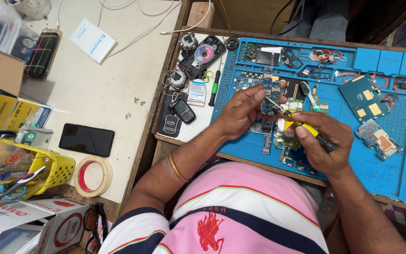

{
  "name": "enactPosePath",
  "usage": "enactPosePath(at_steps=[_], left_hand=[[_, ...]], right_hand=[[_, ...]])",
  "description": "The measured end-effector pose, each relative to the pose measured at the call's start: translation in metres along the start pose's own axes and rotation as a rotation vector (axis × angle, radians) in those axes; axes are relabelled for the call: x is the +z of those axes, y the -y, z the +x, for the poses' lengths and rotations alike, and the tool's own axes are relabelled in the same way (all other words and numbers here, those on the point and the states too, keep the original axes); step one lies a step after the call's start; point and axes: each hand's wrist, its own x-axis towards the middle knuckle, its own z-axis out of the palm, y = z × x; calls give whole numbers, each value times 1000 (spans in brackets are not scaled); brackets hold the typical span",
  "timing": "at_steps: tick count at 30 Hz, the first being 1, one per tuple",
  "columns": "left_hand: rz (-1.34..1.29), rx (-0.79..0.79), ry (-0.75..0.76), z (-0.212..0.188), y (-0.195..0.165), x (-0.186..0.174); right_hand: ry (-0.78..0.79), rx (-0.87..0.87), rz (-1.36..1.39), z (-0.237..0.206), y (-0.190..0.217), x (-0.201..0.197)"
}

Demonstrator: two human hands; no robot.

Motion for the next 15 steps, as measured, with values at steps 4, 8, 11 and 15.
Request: enactPosePath(at_steps=[4,8,11,15], left_hand=[[23,-4,5,0,-1,1],[20,1,0,0,-1,1],[-7,1,-3,1,0,1],[-20,-7,5,0,1,0]], right_hand=[[3,-6,5,1,-2,-1],[-31,-6,-11,1,-3,-3],[-24,1,44,1,-3,-4],[-23,3,14,-1,-1,-1]])
